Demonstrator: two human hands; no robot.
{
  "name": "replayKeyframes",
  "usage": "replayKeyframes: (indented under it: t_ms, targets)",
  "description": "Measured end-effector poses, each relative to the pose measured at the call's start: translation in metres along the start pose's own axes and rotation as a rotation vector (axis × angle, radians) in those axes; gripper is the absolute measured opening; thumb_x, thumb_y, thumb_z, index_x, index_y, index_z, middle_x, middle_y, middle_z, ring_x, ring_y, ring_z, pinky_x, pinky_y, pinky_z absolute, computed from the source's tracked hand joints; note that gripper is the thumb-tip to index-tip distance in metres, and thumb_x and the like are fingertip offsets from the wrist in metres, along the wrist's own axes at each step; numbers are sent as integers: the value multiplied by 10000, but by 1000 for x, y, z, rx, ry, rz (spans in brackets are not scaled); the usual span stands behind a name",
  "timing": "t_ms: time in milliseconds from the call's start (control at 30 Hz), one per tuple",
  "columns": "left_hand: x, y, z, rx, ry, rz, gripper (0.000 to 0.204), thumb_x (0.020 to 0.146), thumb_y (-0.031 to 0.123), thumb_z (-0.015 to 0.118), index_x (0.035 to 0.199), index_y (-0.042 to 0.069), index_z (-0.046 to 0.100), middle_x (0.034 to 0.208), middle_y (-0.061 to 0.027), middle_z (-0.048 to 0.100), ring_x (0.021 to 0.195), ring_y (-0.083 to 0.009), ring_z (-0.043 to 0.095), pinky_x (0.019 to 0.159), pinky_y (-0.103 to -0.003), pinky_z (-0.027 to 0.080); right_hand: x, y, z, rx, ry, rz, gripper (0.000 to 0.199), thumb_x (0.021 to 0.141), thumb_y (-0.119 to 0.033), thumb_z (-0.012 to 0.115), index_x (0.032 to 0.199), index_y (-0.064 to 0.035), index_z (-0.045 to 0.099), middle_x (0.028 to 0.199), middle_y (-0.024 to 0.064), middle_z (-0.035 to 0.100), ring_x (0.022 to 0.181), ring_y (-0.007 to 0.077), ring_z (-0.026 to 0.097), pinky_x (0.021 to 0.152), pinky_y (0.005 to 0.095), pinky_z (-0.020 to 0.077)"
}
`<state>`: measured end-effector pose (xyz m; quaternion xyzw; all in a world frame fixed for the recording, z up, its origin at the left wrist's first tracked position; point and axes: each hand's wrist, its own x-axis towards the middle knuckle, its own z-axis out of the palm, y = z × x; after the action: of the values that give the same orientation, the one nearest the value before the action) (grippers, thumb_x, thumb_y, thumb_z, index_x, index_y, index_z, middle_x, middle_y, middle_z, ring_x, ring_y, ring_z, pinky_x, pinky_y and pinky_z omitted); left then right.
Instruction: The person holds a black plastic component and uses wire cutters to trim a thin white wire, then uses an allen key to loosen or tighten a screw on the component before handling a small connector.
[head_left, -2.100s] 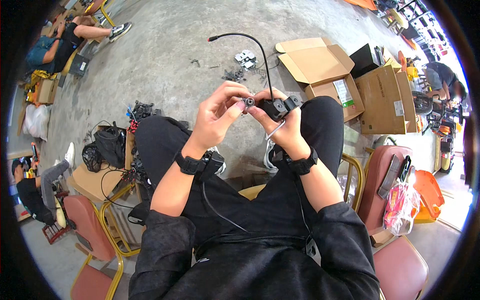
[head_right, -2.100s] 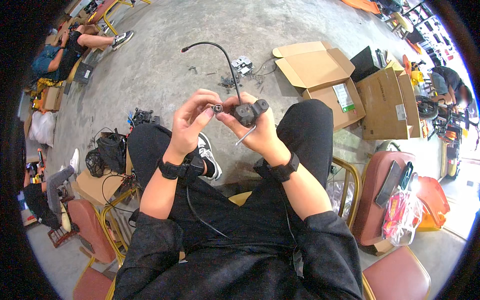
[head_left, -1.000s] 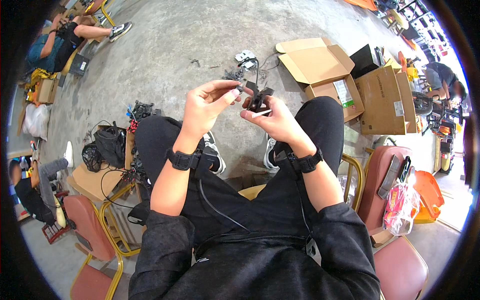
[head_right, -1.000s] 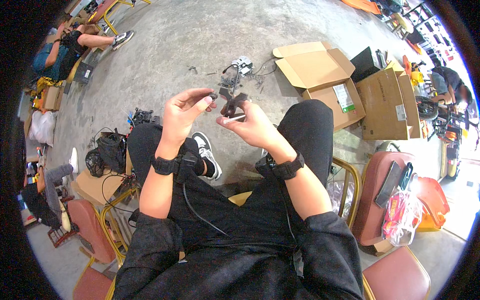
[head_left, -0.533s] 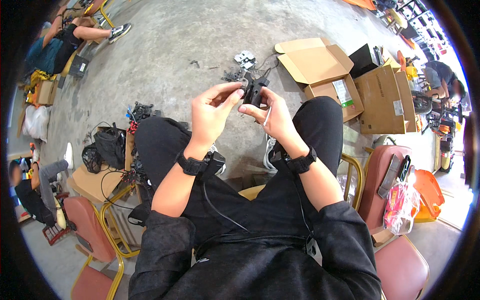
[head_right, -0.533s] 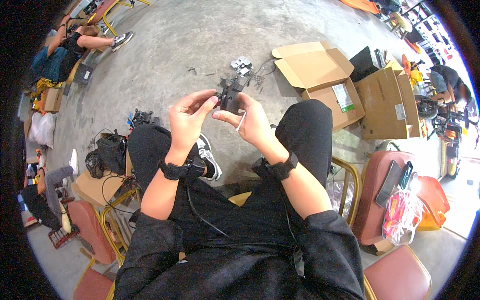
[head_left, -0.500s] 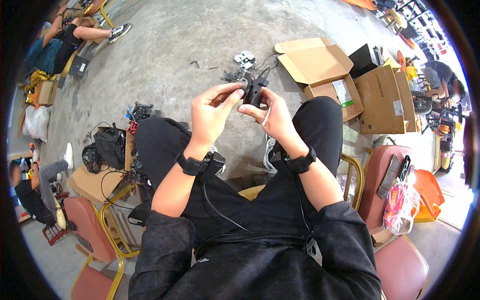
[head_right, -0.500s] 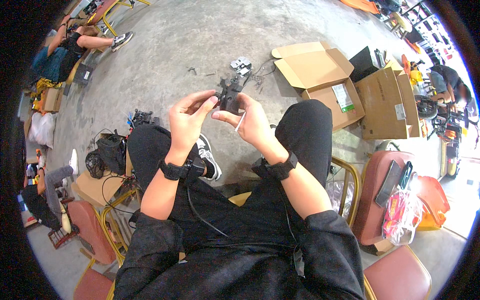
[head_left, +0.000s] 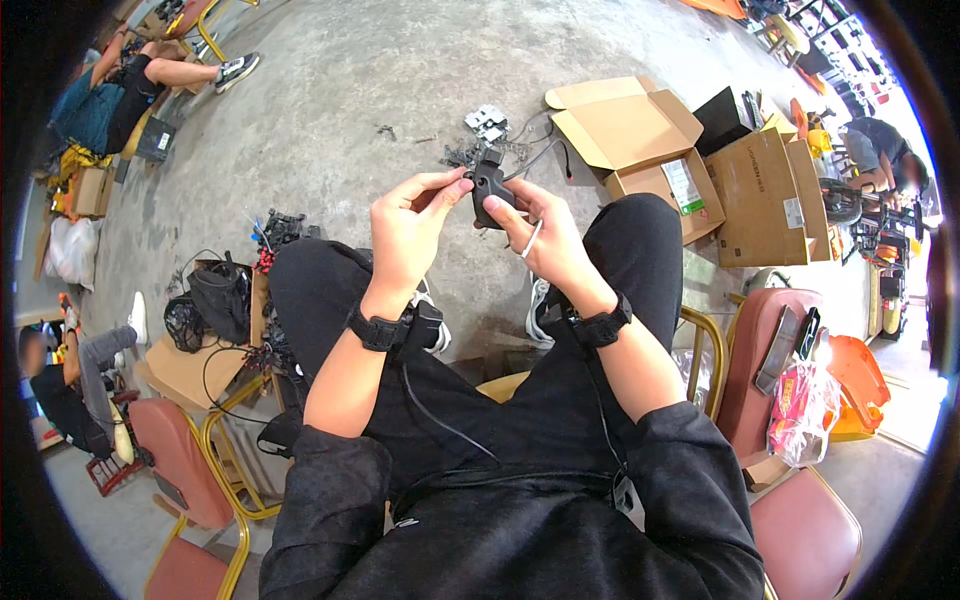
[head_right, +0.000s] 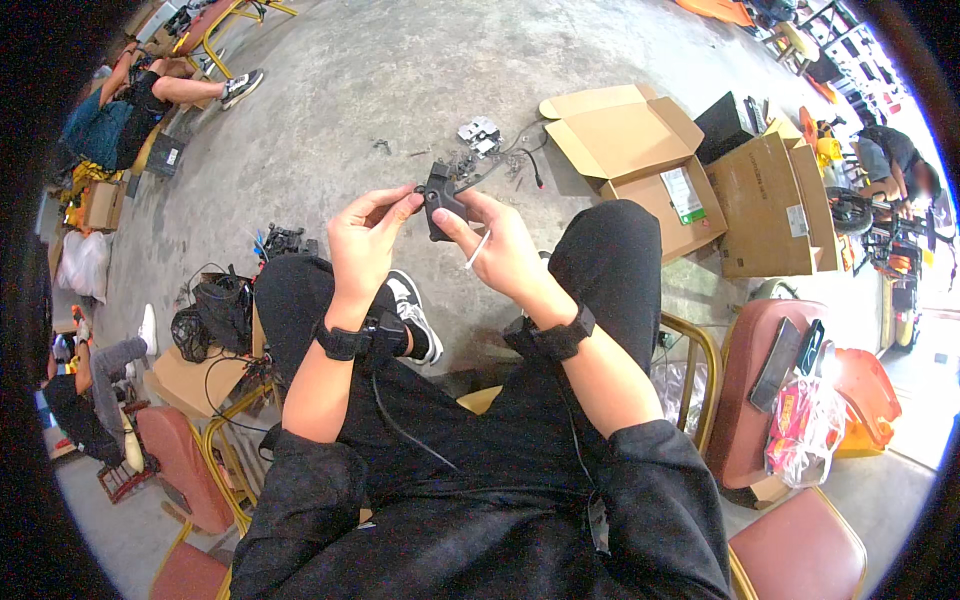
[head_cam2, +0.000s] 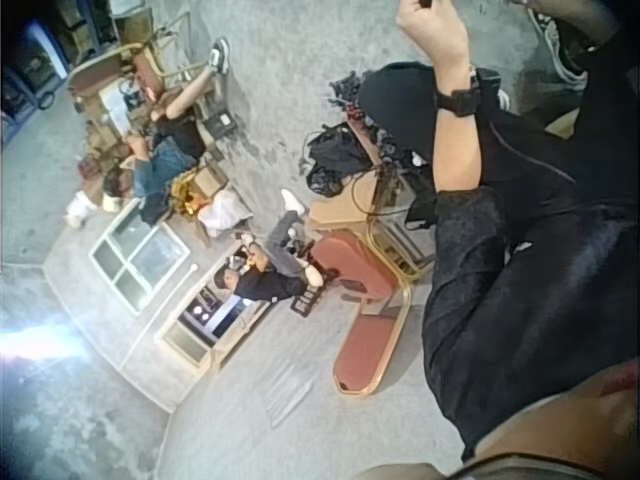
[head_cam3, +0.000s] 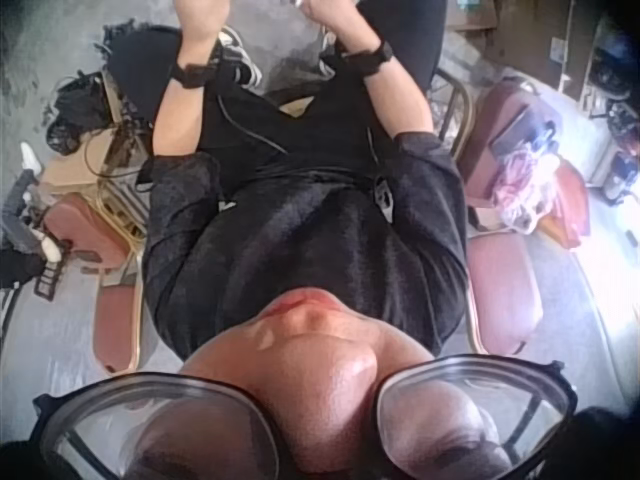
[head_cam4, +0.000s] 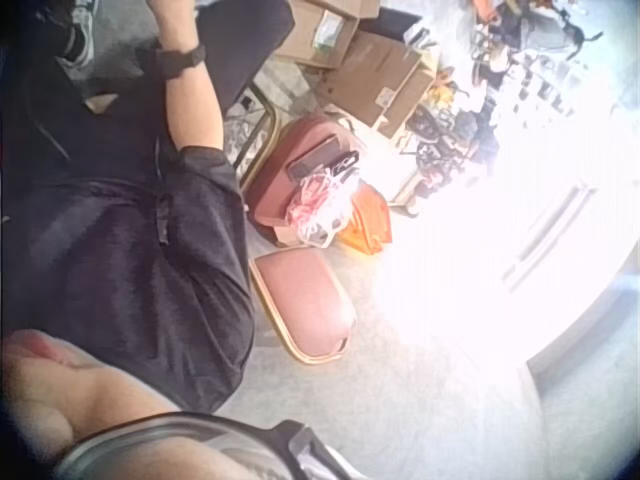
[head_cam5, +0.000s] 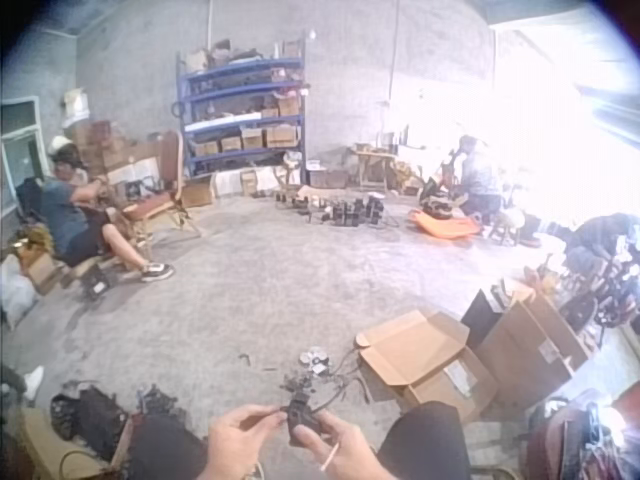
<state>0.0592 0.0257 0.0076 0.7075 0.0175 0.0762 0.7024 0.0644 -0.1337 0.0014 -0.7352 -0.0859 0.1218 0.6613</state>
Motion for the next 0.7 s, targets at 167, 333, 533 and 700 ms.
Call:
replayKeyframes:
  t_ms: [167,333,533,700]
  targets:
    - [2,0,-3,9,-36,-8,164,790,-7,619,952,-20,639,913,-76,647,826,-109,602,730,-212,468,1,1,-5,201,-67,147,344,853,-241,592,1029,53,560,824,104,642,777,103,588,642,232,443]
    - [3,-1,-3,21,-85,116,172,782,-37,608,951,-23,636,956,-83,620,878,-135,591,776,-237,482,1,2,-3,209,-57,67,355,853,-237,593,1043,61,557,861,99,642,792,97,582,638,221,438]
    - [4,2,-3,-3,-115,137,167,780,-53,597,942,-29,632,951,-70,599,881,-135,575,785,-241,480,-2,-2,-2,239,-54,49,339,849,-193,601,1060,68,553,910,103,636,818,109,585,702,238,458]
    - [3,0,-4,7,-128,174,157,778,-70,587,923,-32,635,945,-66,592,885,-137,573,780,-248,491,-2,1,-4,172,-64,14,347,845,-183,607,1072,73,549,918,103,635,832,109,584,736,246,464]
